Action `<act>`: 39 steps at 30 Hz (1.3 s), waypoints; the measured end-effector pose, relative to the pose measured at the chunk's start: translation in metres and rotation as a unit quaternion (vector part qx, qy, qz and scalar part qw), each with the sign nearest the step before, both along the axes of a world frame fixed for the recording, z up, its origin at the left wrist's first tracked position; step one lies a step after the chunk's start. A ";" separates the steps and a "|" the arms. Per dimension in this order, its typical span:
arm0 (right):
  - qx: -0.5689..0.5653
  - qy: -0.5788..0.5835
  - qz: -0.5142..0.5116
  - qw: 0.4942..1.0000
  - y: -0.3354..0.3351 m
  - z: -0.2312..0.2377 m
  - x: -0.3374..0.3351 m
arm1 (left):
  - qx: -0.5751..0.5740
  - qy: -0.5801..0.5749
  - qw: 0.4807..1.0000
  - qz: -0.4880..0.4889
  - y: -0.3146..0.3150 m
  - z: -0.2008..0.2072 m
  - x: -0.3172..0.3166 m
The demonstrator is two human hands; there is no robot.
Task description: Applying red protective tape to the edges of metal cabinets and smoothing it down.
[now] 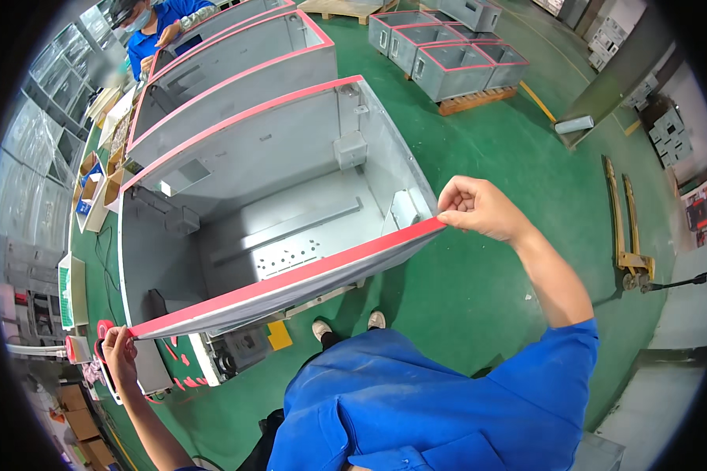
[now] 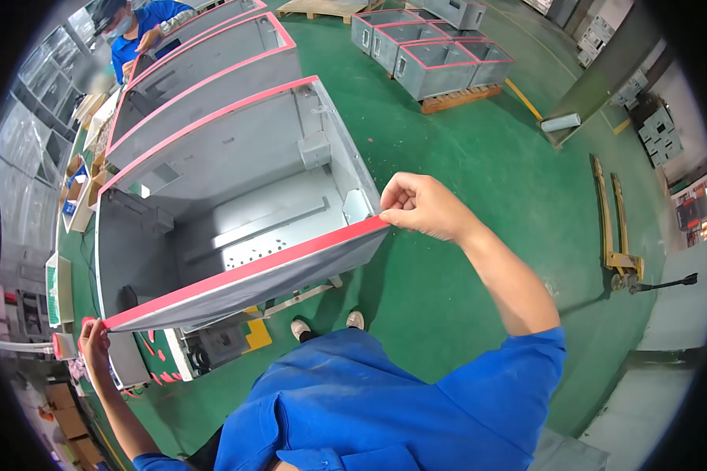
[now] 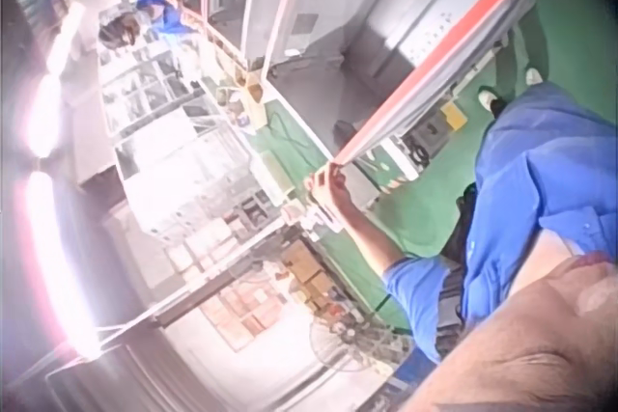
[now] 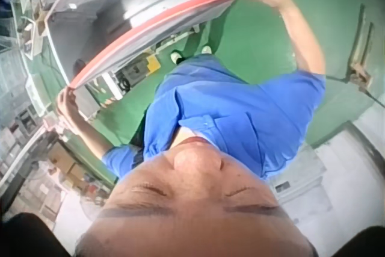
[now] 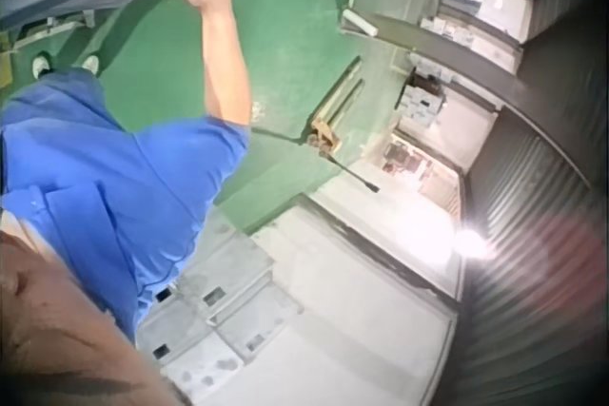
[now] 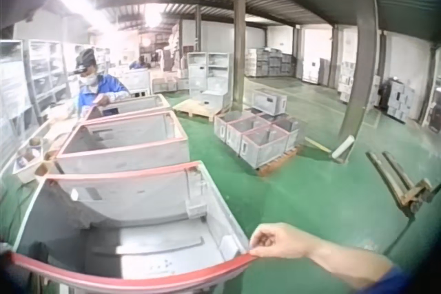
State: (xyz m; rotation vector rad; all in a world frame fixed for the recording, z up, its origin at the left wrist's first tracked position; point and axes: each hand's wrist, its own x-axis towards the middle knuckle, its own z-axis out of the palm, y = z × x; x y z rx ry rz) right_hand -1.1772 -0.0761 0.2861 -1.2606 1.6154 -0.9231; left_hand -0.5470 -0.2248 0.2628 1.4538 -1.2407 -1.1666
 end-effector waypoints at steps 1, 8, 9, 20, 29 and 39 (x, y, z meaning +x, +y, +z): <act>-0.014 -0.004 -0.016 1.000 0.001 -0.001 0.001 | -0.005 -0.002 1.000 0.003 0.001 0.001 -0.002; 0.035 -0.106 -0.088 0.990 0.008 -0.015 -0.001 | 0.002 0.002 1.000 -0.006 0.000 0.001 0.002; 0.037 -0.119 -0.104 0.987 0.010 -0.016 0.000 | 0.005 0.003 1.000 -0.010 -0.001 0.000 0.003; 0.001 -0.154 -0.189 0.970 0.013 -0.030 0.027 | 0.009 0.020 1.000 0.004 0.002 0.000 0.003; -0.020 -0.153 -0.213 0.965 0.015 -0.033 0.031 | 0.008 0.030 0.999 -0.007 0.001 -0.001 0.002; -0.029 -0.150 -0.214 0.965 0.015 -0.038 0.032 | 0.004 0.030 1.000 0.001 0.005 0.000 0.000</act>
